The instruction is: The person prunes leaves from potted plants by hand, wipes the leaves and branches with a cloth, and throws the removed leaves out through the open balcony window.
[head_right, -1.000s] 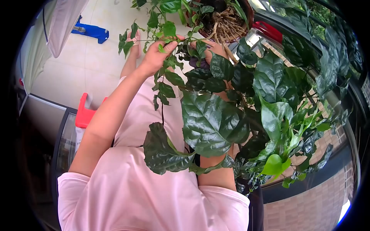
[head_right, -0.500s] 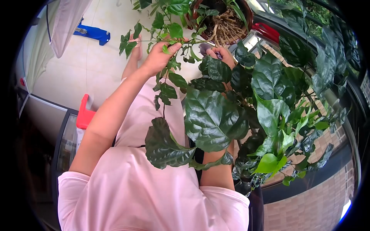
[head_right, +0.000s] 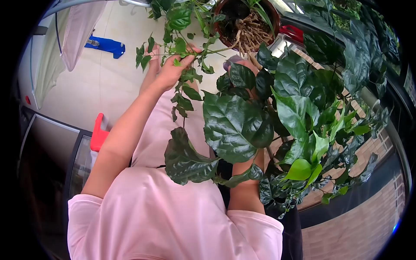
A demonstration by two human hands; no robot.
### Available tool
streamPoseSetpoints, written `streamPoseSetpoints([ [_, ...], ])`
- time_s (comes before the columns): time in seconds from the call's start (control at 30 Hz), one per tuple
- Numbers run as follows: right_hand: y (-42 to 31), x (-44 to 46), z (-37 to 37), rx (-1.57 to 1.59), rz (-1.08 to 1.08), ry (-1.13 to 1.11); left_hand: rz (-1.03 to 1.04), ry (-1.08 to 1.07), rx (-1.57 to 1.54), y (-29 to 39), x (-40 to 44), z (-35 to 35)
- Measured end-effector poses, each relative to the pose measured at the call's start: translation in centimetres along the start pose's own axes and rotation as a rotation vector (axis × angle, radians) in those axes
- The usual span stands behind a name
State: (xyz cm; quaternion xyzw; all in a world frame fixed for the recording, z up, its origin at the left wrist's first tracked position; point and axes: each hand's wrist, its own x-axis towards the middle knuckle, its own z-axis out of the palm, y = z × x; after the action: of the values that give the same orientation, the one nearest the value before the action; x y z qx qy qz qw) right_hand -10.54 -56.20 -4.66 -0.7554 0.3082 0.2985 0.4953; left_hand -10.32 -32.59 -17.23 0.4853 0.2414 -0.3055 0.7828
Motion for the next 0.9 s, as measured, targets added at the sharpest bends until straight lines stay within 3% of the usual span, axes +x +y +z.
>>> streamPoseSetpoints([
  [0.2,2.2,-0.2,1.2,0.117,-0.001,0.058,-0.075,0.025,-0.246,-0.9,-0.3,0.6],
  [0.57,3.4,3.9,3.2,0.293,-0.034,0.033,-0.128,-0.042,-0.061,-0.8,-0.1,-0.5],
  [0.6,3.7,4.9,3.8,0.31,-0.035,0.02,-0.032,0.01,-0.124,-1.6,0.2,-0.1],
  [0.9,2.6,9.6,5.4,0.476,-0.086,-0.058,-0.065,-0.042,-0.164,-1.7,0.1,-0.3],
])
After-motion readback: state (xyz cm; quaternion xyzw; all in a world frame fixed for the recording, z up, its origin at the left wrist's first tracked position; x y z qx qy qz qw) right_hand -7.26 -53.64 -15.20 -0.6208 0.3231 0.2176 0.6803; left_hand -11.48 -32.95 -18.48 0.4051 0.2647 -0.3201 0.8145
